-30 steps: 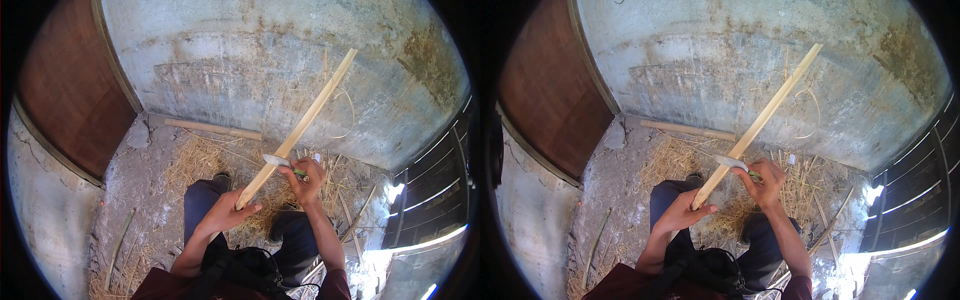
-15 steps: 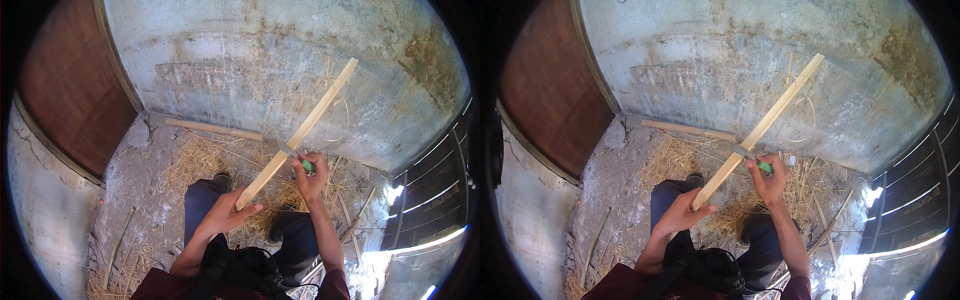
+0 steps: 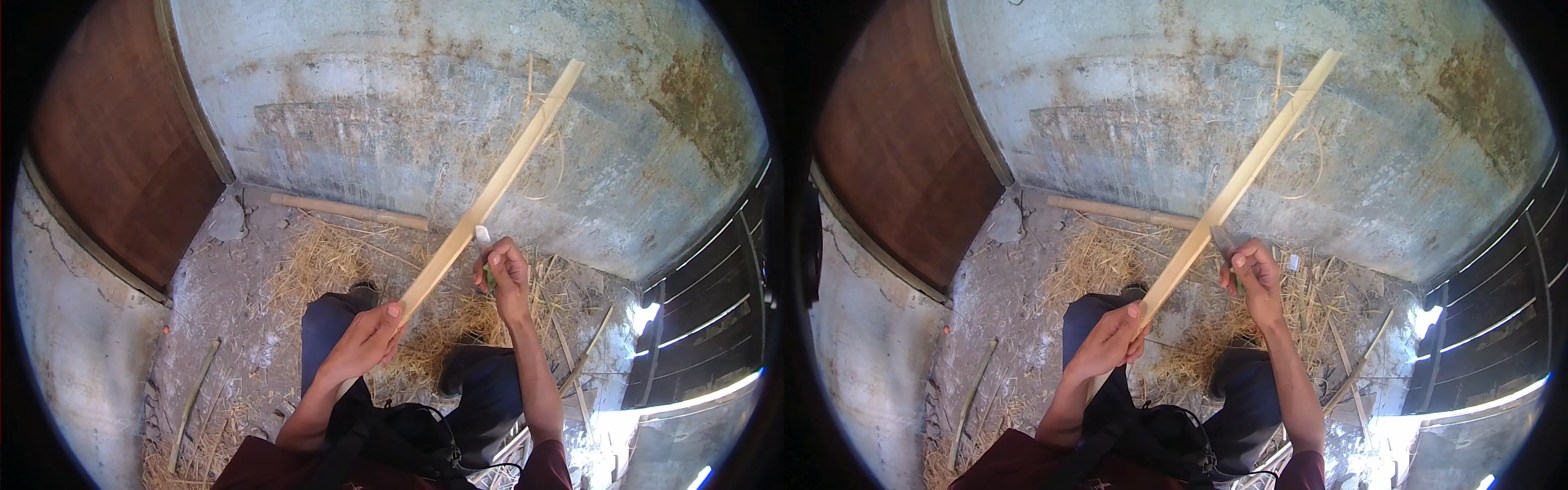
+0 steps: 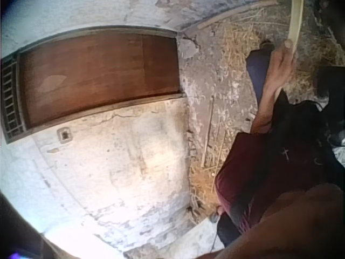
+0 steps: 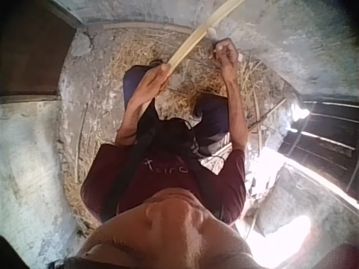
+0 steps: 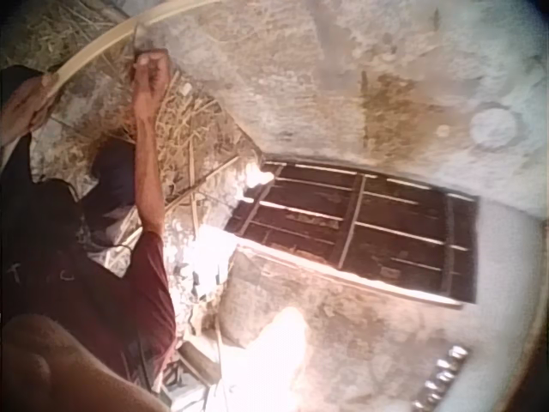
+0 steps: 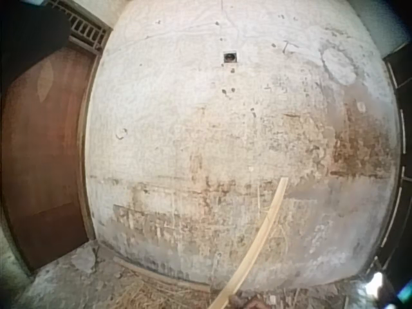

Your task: The person uses a knife to shave thin strips from a length of bamboo while sitting on the floor.

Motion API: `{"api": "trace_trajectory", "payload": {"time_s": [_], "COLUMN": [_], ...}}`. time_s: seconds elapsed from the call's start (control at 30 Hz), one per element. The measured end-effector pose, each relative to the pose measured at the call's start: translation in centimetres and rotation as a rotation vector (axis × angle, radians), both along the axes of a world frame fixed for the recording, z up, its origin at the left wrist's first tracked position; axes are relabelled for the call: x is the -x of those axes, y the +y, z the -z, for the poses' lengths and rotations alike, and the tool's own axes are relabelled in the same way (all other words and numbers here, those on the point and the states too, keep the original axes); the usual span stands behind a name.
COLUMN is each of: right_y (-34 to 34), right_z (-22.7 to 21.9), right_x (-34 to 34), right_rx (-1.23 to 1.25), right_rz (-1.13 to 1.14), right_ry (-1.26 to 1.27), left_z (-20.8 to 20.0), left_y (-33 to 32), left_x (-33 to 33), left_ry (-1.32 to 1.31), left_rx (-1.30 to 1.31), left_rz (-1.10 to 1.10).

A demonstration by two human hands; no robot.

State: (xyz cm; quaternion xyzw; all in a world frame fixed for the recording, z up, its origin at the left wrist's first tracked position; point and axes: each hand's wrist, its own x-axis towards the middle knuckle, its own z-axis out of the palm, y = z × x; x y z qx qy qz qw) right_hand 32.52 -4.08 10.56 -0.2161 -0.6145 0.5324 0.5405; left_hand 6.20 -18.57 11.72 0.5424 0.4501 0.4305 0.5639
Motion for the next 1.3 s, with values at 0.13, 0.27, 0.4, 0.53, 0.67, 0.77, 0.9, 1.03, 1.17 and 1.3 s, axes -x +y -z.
{"api": "trace_trajectory", "payload": {"time_s": [0.13,0.27,0.4,0.53,0.67,0.77,0.9,1.03,1.17,1.3], "right_y": [-0.5,-0.7,-1.1,-1.8,-2.2,-2.1,-2.1,-2.2,-1.7,-2.8], "right_z": [0.1,0.7,0.9,0.5,0.5,0.7,1.1,1.4,2.6,0.7], "right_x": [0.4,0.6,0.8,1.8,2.4,2.5,2.4,3.0,3.1,3.4], "right_rx": [-0.002,-0.007,0.035,-0.008,0.034,0.012,-0.14,-0.171,-0.208,-0.088], "right_rz": [0.014,0.033,-0.068,-0.117,-0.144,-0.155,-0.084,-0.018,-0.026,-0.051], "right_ry": [-0.022,-0.026,-0.103,-0.196,-0.207,-0.228,-0.339,-0.34,-0.34,-0.415], "left_z": [-0.7,-0.9,-0.7,-0.4,-0.7,-0.6,-0.2,-0.6,0.0,-0.2], "left_y": [-0.2,-0.1,0.1,0.3,0.5,0.7,0.8,1.0,1.1,0.9], "left_x": [-0.3,-0.4,-0.5,-0.6,-0.9,-0.9,-1.1,-1.6,-1.7,-1.9], "left_ry": [0.033,0.063,0.063,0.077,0.059,0.048,0.039,0.097,0.105,0.132], "left_rx": [-0.027,-0.049,-0.05,-0.126,-0.119,-0.115,-0.113,-0.088,-0.004,-0.01], "left_rz": [0.055,0.055,0.045,0.039,0.016,0.0,-0.016,-0.029,-0.021,-0.033]}}
